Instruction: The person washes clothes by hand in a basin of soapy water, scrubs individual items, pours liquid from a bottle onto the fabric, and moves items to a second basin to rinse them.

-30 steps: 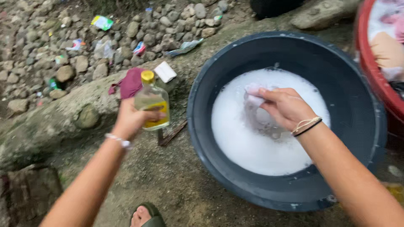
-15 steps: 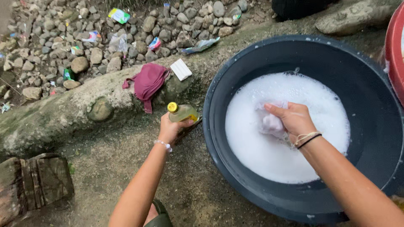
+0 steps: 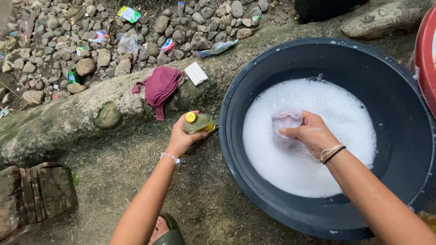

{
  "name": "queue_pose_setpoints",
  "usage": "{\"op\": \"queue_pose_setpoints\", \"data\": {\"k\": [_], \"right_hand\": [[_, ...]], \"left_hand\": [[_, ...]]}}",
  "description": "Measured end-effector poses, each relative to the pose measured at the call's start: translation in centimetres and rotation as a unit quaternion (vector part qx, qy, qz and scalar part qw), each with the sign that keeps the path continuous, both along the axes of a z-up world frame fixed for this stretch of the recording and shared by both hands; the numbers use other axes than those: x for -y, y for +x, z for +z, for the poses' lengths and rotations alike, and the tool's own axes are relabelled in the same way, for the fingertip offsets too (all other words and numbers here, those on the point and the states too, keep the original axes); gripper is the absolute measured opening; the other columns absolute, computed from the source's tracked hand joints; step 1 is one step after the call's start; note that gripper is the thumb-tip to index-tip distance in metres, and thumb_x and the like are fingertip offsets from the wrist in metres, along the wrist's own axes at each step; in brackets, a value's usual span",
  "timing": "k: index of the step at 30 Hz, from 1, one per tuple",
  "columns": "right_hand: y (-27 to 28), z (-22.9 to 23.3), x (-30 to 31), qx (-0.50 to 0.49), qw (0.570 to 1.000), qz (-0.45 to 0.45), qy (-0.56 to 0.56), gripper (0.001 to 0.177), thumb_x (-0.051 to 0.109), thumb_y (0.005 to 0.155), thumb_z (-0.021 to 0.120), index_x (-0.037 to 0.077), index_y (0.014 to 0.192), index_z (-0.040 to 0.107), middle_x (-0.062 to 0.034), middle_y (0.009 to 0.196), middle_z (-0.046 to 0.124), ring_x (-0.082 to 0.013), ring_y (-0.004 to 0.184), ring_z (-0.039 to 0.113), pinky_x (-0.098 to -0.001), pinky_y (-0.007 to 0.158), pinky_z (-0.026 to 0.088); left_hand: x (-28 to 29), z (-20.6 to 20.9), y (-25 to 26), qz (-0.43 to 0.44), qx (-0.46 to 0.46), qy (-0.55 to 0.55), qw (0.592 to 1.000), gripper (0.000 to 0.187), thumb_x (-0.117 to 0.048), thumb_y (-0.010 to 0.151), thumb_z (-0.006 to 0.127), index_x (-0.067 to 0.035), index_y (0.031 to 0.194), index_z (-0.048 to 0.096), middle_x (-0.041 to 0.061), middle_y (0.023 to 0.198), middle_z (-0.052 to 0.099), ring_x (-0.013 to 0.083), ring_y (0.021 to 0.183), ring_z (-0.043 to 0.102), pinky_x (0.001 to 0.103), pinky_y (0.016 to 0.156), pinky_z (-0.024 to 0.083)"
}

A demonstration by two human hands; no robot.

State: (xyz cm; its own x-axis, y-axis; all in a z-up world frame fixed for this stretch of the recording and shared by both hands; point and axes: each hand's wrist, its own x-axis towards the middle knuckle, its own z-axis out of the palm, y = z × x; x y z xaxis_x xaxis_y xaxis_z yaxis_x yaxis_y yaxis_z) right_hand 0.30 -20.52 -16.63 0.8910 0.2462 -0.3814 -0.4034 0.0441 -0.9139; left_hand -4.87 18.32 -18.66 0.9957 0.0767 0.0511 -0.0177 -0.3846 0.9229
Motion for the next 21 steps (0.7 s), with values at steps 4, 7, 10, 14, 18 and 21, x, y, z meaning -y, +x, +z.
{"op": "queue_pose_setpoints", "data": {"k": [4,7,10,14,18,21], "right_hand": [[-0.3,0.0,0.4,-0.025,0.999,0.003,-0.035,0.020,0.009,0.081,0.072,0.000,0.099,0.073,-0.0124,0.086,0.077,-0.0200,0.071,0.074,-0.0337,0.061,0.062],[-0.1,-1.2,0.6,-0.095,0.993,-0.009,-0.073,0.030,0.026,0.096,0.067,-0.003,0.096,0.071,-0.0191,0.082,0.071,-0.0288,0.066,0.067,-0.0429,0.054,0.055],[0.3,-1.8,0.8,-0.011,0.996,0.034,-0.081,0.047,0.034,0.107,0.063,-0.011,0.098,0.070,-0.0258,0.080,0.066,-0.0314,0.064,0.061,-0.0407,0.057,0.054],[-0.1,-0.5,0.8,-0.006,0.999,0.010,-0.042,0.020,0.014,0.081,0.071,0.007,0.100,0.066,-0.0073,0.085,0.074,-0.0136,0.067,0.073,-0.0307,0.062,0.061],[-0.6,0.1,0.8,-0.029,0.995,0.025,-0.093,0.018,0.020,0.084,0.071,0.005,0.093,0.072,-0.0116,0.075,0.075,-0.0192,0.056,0.070,-0.0337,0.051,0.058],[-0.7,0.2,0.9,-0.064,0.976,0.049,-0.203,0.044,0.042,0.097,0.060,0.000,0.087,0.070,-0.0139,0.069,0.067,-0.0245,0.048,0.056,-0.0350,0.041,0.041]], "left_hand": [[0.3,1.0,-0.5,-0.014,0.010,-0.023,1.000,0.093,-0.009,0.063,0.093,-0.011,0.145,0.048,0.007,0.133,0.064,0.0185,0.122,0.064,0.036,0.108,0.051],[0.5,1.0,-0.4,-0.012,0.005,-0.035,0.999,0.099,-0.014,0.064,0.095,-0.010,0.148,0.044,0.009,0.139,0.062,0.0208,0.126,0.062,0.037,0.111,0.050],[0.3,0.9,-0.4,-0.006,0.008,-0.045,0.999,0.102,-0.015,0.064,0.096,-0.008,0.151,0.042,0.012,0.140,0.061,0.0221,0.127,0.062,0.038,0.112,0.049],[-0.1,1.6,-0.4,-0.034,0.049,-0.009,0.998,0.102,-0.021,0.066,0.095,-0.008,0.150,0.038,0.014,0.139,0.059,0.0238,0.128,0.059,0.038,0.110,0.046],[-0.2,6.0,-0.4,0.138,0.234,-0.090,0.958,0.067,-0.060,0.100,0.054,-0.005,0.138,0.053,0.011,0.116,0.071,0.0177,0.103,0.068,0.032,0.080,0.054],[1.6,11.1,0.1,0.199,0.372,-0.049,0.905,0.059,-0.055,0.111,0.040,-0.003,0.131,0.058,0.009,0.110,0.072,0.0128,0.096,0.063,0.028,0.081,0.051]]}}
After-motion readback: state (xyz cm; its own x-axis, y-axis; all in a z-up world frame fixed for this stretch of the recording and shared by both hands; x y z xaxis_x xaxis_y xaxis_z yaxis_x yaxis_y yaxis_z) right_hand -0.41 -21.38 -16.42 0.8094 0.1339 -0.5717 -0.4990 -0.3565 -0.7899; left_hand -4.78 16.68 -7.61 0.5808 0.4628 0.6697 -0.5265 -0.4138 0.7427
